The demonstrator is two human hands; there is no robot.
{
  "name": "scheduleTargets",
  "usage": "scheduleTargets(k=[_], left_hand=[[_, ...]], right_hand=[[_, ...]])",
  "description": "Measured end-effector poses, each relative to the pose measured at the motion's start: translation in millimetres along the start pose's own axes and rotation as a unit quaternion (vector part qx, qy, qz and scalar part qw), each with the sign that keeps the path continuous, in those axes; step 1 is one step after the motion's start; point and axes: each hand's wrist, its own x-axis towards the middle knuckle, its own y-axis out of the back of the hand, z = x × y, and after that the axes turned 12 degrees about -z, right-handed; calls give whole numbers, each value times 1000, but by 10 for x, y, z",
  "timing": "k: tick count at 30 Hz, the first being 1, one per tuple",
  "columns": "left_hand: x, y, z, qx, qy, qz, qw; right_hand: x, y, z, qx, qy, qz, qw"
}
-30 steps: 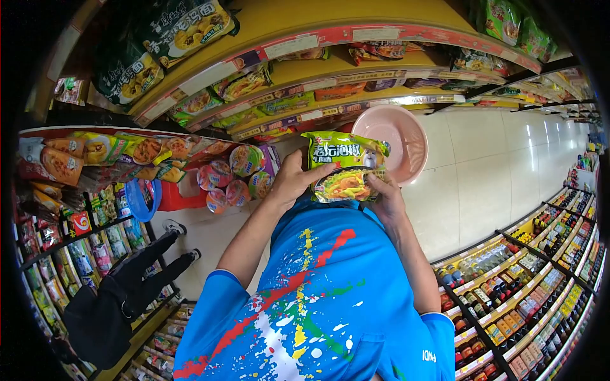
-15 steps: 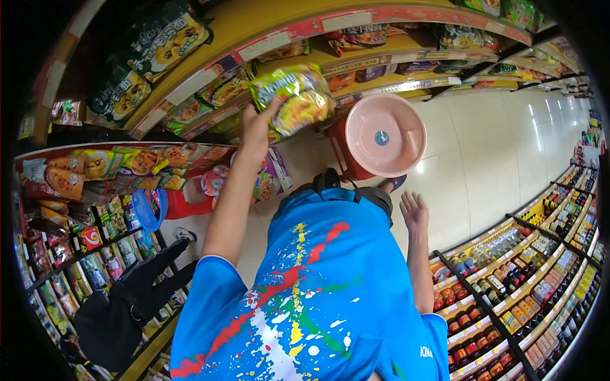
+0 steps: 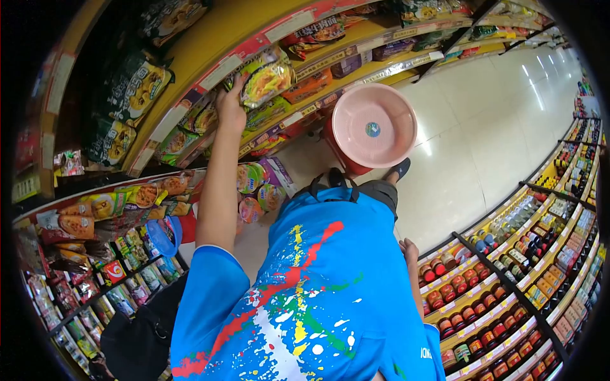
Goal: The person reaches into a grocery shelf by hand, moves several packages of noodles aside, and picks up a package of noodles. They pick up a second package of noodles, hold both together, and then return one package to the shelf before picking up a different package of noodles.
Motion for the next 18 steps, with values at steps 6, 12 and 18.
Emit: scheduleTargets(k=[6, 12, 18], left_hand=[[-493, 202, -374, -89, 94, -128, 983], [-884, 59, -580, -61, 165, -126, 976], [-954, -125, -568, -46, 181, -152, 970]], right_hand=[[245, -157, -163, 12, 16, -7, 1000], [-185, -1422, -1631, -90, 250, -171, 949], [-756, -2828, -2078, -109, 283, -475, 826]])
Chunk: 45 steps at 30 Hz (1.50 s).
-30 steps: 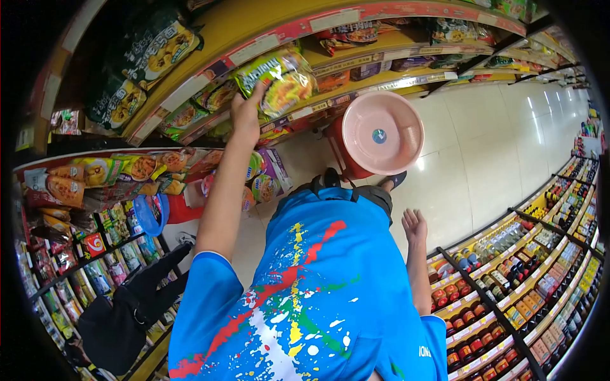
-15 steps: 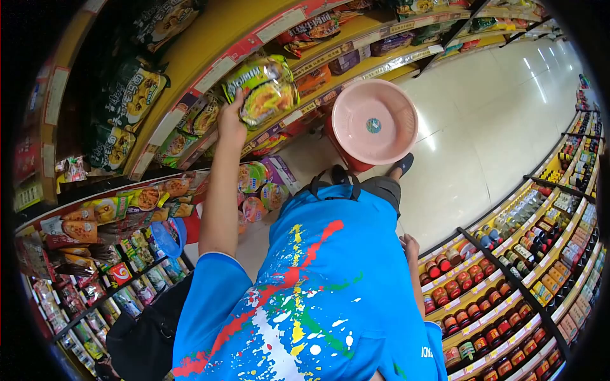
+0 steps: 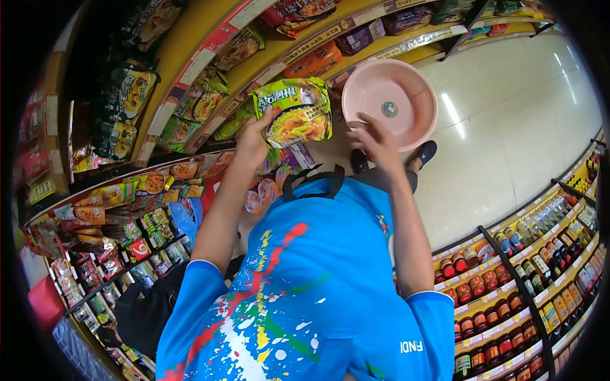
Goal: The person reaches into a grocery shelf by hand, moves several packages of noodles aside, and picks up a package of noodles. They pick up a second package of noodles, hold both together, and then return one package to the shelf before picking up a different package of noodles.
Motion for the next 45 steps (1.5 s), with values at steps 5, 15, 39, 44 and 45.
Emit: scheduleTargets(k=[5, 15, 39, 44, 45], left_hand=[[-63, 0, 47, 12, -3, 9, 1000], [-164, -42, -66, 68, 49, 31, 996], [-125, -26, -54, 142, 48, -21, 988], [85, 239, 344, 123, -51, 46, 990], [148, 285, 435, 129, -67, 67, 987]], right_hand=[[294, -652, 51, 78, 19, -85, 993], [245, -711, 304, 170, 2, -38, 985], [232, -543, 539, 195, 46, -34, 979], [-25, -111, 670, 158, -5, 23, 987], [-87, -7, 707, 143, -29, 42, 988]])
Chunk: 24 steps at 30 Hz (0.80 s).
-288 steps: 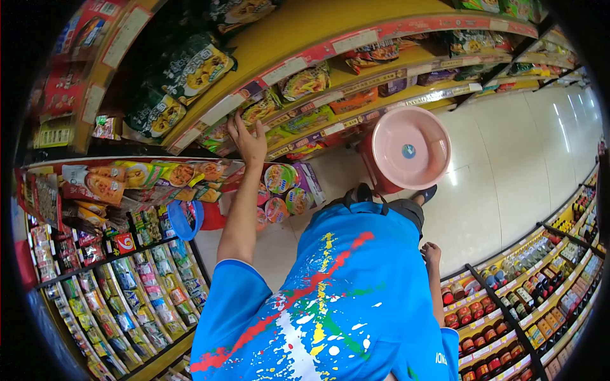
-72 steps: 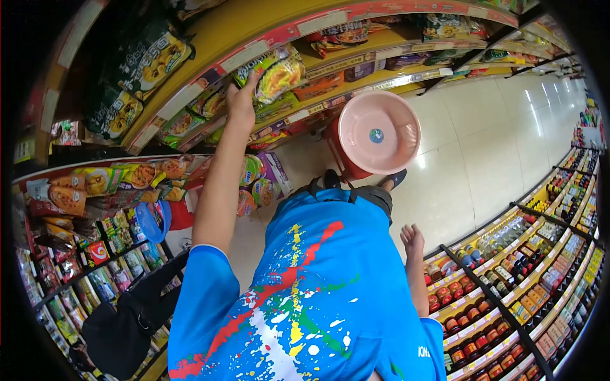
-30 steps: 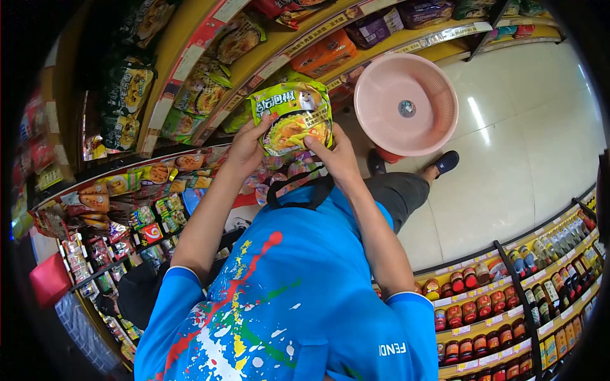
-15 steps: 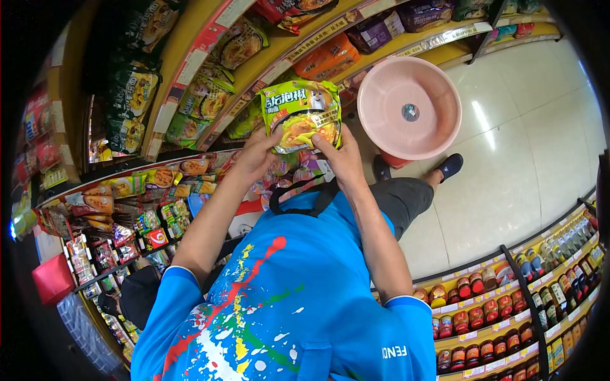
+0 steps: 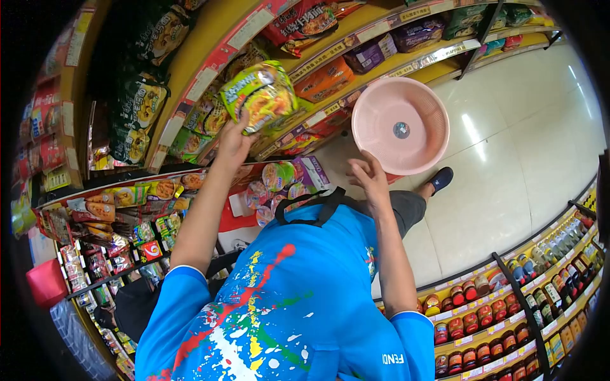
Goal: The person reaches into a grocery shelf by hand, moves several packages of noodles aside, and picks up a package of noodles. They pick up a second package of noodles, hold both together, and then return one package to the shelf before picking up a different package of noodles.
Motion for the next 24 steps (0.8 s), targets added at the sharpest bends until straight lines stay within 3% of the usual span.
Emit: scheduleTargets(k=[5, 7, 9, 13, 15, 17, 19, 21, 23, 24], left_hand=[[536, 281, 234, -23, -37, 51, 998], [749, 389, 240, -25, -63, 132, 989], [902, 522, 212, -61, -69, 84, 992], [1079, 526, 167, -74, -94, 98, 988], [1248, 740, 32, -50, -66, 165, 983], [1003, 305, 209, -11, -49, 191, 980], [777, -88, 411, 128, 59, 278, 950], [1021, 196, 140, 156, 41, 277, 947], [1057, 262, 8, 362, 10, 331, 871], [920, 50, 159, 266, 4, 287, 920]], right_hand=[[-306, 516, 17, -63, -21, 113, 991], [-518, 642, -72, -97, -50, 183, 977], [-753, 935, 16, -66, -45, 212, 974], [-1350, 1244, 18, -82, -69, 307, 946], [-1637, 1383, 72, -69, -79, 360, 927], [-1881, 1556, 180, -67, -98, 393, 912], [-2054, 1621, 232, -45, -107, 425, 898], [-2160, 1642, 246, -29, -110, 445, 888], [-2251, 1650, 269, -9, -116, 466, 877], [-2270, 1650, 252, -7, -126, 471, 873]])
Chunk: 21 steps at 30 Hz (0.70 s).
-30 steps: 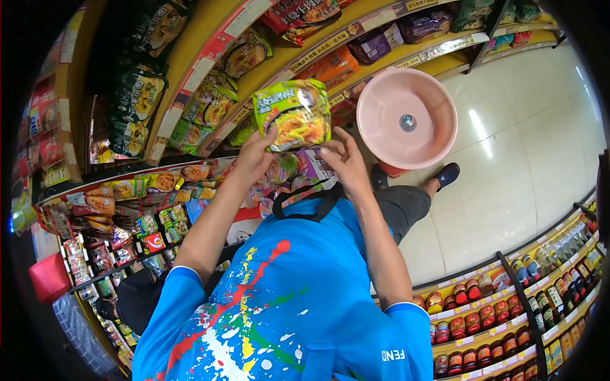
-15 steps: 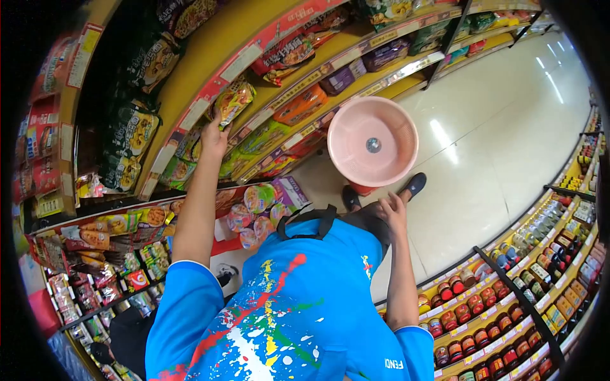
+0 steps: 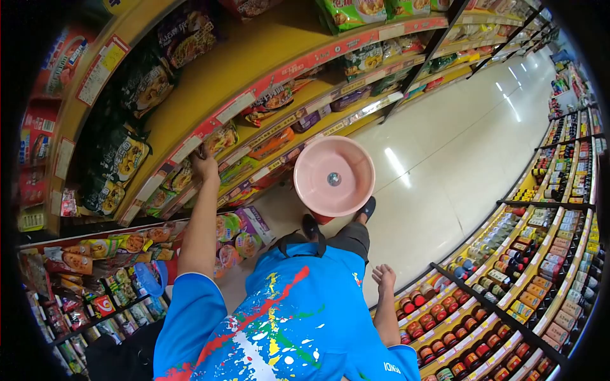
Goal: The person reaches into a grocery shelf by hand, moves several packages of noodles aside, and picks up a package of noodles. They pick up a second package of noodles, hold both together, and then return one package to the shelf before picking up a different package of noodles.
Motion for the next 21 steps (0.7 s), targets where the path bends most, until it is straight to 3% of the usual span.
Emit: scheduleTargets(k=[3, 5, 7, 8, 9, 11, 15, 16, 18, 21], left_hand=[[23, -122, -53, -50, -56, 56, 996], [-142, -238, 33, -11, -13, 95, 995], [-202, -393, 10, 186, -114, 216, 952], [-319, -450, 60, 175, -181, 194, 948], [-342, -549, 99, 173, -180, 198, 948], [-360, -743, 143, 181, -299, 75, 934], [-460, -1158, 670, 323, -412, 4, 852], [-489, -1244, 834, 326, -411, 9, 851], [-545, -1397, 1129, 405, -358, -64, 839], [-460, -1625, 1241, 447, -292, -72, 842]], right_hand=[[-2, 71, -84, -7, -10, 13, 1000], [35, 116, -182, -41, -18, 8, 999], [69, 148, -339, -67, -16, 6, 998], [87, 171, -424, -89, -13, 11, 996], [114, 187, -515, -110, -11, 15, 994], [196, 231, -691, -119, -4, 14, 993], [344, 284, -1048, -139, 16, 8, 990], [382, 303, -1124, -138, 17, 2, 990], [451, 335, -1255, -147, 21, -5, 989], [571, 372, -1368, -157, 19, -14, 987]])
